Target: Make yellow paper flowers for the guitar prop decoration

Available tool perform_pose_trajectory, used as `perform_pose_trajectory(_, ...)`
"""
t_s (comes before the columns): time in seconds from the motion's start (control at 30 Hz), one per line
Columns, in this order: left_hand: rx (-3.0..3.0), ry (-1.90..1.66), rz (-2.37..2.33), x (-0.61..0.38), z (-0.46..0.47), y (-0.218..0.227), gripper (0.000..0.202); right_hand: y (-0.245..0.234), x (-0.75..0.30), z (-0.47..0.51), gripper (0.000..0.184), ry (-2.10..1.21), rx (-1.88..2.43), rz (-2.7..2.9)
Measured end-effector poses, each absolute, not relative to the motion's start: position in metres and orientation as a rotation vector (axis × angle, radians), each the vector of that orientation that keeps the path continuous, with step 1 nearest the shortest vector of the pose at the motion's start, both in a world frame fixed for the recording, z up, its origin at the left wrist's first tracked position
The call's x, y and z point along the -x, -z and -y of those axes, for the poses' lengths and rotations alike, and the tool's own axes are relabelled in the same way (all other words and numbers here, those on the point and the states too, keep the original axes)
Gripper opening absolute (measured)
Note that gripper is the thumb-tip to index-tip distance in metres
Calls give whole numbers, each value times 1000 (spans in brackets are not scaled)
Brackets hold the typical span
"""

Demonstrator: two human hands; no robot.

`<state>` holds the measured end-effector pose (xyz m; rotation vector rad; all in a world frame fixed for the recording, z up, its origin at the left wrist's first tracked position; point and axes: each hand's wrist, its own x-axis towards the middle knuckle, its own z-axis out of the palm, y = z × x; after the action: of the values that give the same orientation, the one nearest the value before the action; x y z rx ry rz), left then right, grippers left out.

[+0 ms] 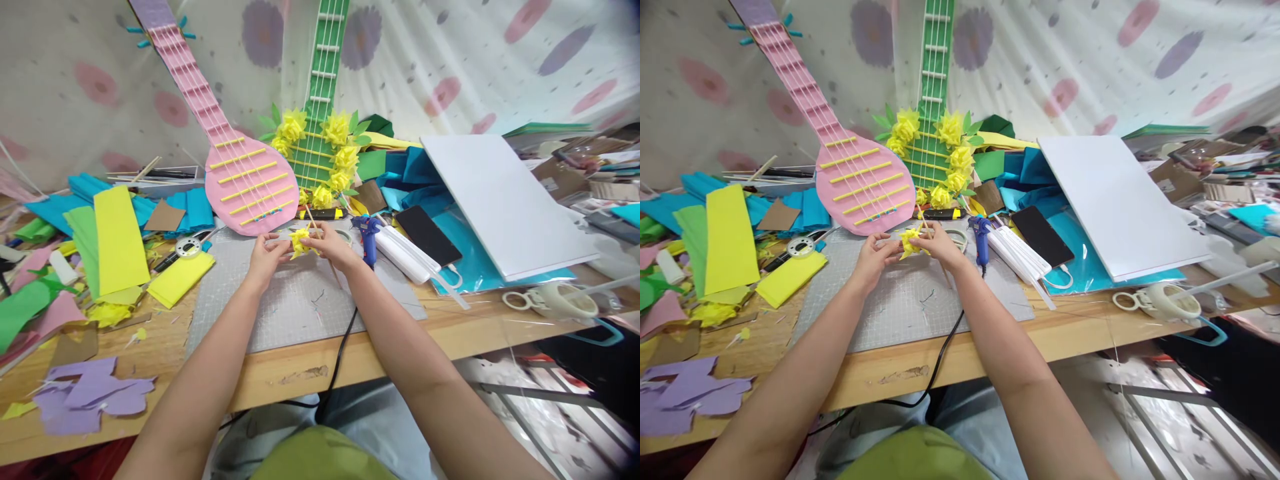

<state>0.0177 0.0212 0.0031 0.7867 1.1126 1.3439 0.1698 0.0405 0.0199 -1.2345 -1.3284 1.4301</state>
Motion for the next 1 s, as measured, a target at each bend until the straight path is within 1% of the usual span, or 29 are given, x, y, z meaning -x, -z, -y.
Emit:
perform_pose_trajectory(0.13, -691, -1205, -1121, -19, -18, -9, 24, -15, -170, -47, 53, -1409, 1250, 1149)
perform_pose_trajectory(0.23, -664, -1134, -1092, -20, -16, -12, 21, -11, -169, -50, 55, -1361, 1268, 1086)
perform_pose_trajectory(0.57, -664, -1166, -1109, -23, -15, -11, 18, -8, -163, -49, 55, -1354, 1300, 994)
perform_pose_trajectory(0.73, -669, -1176, -1152, -21, -17, -9, 22, -11, -163, -47, 55, -1373, 1257, 998)
perform_pose_trajectory(1.0, -627, -1217, -1056, -16, -20, -5, 23, -7, -163, -49, 58, -1363, 1246, 1040)
